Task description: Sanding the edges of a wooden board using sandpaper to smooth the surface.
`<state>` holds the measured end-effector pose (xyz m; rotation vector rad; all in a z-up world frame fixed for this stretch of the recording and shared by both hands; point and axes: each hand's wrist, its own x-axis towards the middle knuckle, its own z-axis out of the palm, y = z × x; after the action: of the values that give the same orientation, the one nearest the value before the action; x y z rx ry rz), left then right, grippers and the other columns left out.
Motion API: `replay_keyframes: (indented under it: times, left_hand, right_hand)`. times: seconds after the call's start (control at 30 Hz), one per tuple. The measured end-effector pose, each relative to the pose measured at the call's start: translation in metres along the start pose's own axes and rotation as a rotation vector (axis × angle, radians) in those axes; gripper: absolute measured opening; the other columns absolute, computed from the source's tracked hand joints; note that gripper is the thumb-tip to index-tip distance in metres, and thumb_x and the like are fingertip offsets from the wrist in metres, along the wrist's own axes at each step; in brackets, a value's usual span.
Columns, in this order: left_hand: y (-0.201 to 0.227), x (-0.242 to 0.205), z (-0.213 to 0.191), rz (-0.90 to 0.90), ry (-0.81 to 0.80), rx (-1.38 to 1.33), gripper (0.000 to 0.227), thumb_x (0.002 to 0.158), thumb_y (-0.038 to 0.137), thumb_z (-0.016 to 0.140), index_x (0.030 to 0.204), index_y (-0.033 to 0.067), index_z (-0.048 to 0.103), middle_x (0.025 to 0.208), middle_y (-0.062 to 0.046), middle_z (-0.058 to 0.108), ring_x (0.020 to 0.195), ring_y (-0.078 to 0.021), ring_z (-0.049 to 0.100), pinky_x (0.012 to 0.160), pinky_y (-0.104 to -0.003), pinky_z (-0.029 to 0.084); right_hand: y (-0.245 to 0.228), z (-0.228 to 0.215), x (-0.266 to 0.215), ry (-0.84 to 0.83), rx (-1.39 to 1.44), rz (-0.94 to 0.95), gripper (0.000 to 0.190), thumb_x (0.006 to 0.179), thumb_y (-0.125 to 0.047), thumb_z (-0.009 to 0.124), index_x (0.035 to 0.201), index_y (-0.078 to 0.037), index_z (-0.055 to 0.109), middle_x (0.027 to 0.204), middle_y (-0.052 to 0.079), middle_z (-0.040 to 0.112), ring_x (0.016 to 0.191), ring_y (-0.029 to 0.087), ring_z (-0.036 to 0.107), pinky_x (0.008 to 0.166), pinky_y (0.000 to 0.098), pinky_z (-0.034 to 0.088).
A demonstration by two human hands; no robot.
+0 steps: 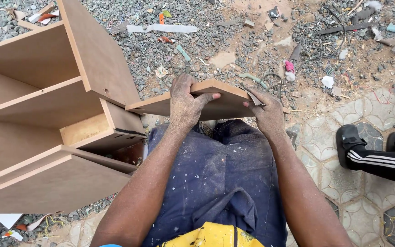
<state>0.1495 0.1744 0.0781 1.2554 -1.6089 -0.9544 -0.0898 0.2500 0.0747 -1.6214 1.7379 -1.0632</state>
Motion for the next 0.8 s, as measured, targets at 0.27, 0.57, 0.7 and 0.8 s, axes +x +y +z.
replay_keyframes:
  times: [0.27,0.57,0.7,0.8]
  left_hand:
    - [0.022,-0.001,0.009,-0.028,0.027,-0.036,0.055,0.073,0.044,0.094,0.088,0.0092,0.055,0.088,-0.011,0.051,0.096,-0.0328,0.058,0.095,-0.043,0.044]
    - [0.044,-0.012,0.022,0.025,0.068,-0.016,0.056,0.073,0.038,0.096,0.081,0.0053,0.051,0.082,-0.014,0.047,0.09,-0.0358,0.056,0.091,-0.044,0.044]
    - [0.041,-0.007,0.025,-0.005,0.065,-0.048,0.057,0.073,0.039,0.096,0.08,0.0062,0.05,0.08,-0.013,0.046,0.089,-0.0337,0.056,0.091,-0.042,0.043]
    - [0.023,-0.008,0.032,-0.021,0.044,-0.055,0.058,0.07,0.04,0.097,0.079,0.006,0.051,0.083,-0.013,0.05,0.09,-0.0349,0.056,0.091,-0.046,0.044]
  right_hand:
    - [-0.013,-0.012,0.002,0.049,0.014,-0.058,0.038,0.093,-0.011,0.076,0.13,-0.011,0.069,0.129,0.021,0.068,0.128,0.045,0.056,0.11,0.0566,0.041]
    - [-0.002,-0.028,-0.003,0.063,0.013,-0.121,0.038,0.096,-0.01,0.073,0.133,-0.005,0.066,0.131,0.025,0.065,0.13,0.049,0.054,0.111,0.0598,0.039]
    - [-0.013,-0.028,0.002,0.103,0.0,-0.126,0.039,0.097,-0.01,0.072,0.135,-0.003,0.064,0.133,0.026,0.064,0.132,0.05,0.051,0.113,0.0594,0.037]
    - [0.015,-0.023,0.006,0.072,-0.033,-0.105,0.04,0.096,-0.011,0.073,0.135,-0.006,0.064,0.133,0.025,0.065,0.131,0.05,0.052,0.112,0.0608,0.037]
